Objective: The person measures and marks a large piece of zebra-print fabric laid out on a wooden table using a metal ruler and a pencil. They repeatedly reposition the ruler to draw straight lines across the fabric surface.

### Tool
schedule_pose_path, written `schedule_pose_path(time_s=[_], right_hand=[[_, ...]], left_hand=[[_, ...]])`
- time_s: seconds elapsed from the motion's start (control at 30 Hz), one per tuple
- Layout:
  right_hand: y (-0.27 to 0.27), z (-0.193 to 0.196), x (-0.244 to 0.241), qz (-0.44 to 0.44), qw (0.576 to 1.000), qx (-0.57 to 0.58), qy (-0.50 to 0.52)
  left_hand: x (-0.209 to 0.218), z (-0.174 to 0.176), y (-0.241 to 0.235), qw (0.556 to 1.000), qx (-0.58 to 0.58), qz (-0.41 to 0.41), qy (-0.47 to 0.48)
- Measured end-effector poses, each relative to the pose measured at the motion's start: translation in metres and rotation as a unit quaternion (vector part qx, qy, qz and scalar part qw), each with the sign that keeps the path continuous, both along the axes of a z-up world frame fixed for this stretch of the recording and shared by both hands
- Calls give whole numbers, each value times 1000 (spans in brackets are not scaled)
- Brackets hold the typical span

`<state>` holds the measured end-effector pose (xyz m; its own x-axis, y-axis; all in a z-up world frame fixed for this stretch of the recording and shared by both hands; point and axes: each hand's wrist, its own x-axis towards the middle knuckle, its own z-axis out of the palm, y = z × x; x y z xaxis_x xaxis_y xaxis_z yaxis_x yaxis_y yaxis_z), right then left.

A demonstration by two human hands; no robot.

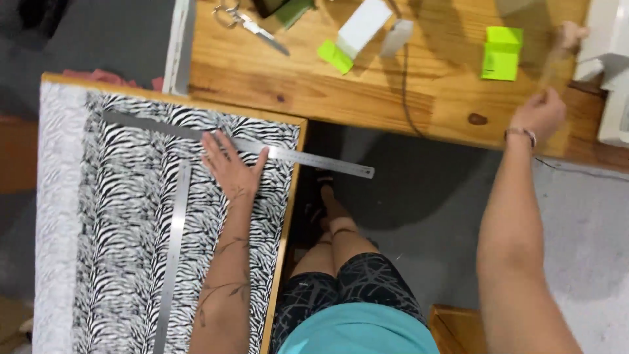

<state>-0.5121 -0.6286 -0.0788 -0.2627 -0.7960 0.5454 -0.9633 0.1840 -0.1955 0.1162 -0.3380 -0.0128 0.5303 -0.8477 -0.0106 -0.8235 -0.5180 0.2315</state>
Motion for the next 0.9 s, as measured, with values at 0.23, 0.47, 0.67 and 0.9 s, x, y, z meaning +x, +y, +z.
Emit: schedule_pose_path(time_s=[0.23,0.47,0.67,0.9], right_hand=[[144,76,217,209,914,-69,-341],[195,111,362,431,805,96,-396],[183,94,393,612,717,169,-287],[181,67,399,708,677,174,-99]], left_hand=[[5,-1,0,998,12,45,39],[6,-15,7,997,-46,38,44],[5,-14,9,998,-30,42,44],[5,-20,8,999,-19,42,11]])
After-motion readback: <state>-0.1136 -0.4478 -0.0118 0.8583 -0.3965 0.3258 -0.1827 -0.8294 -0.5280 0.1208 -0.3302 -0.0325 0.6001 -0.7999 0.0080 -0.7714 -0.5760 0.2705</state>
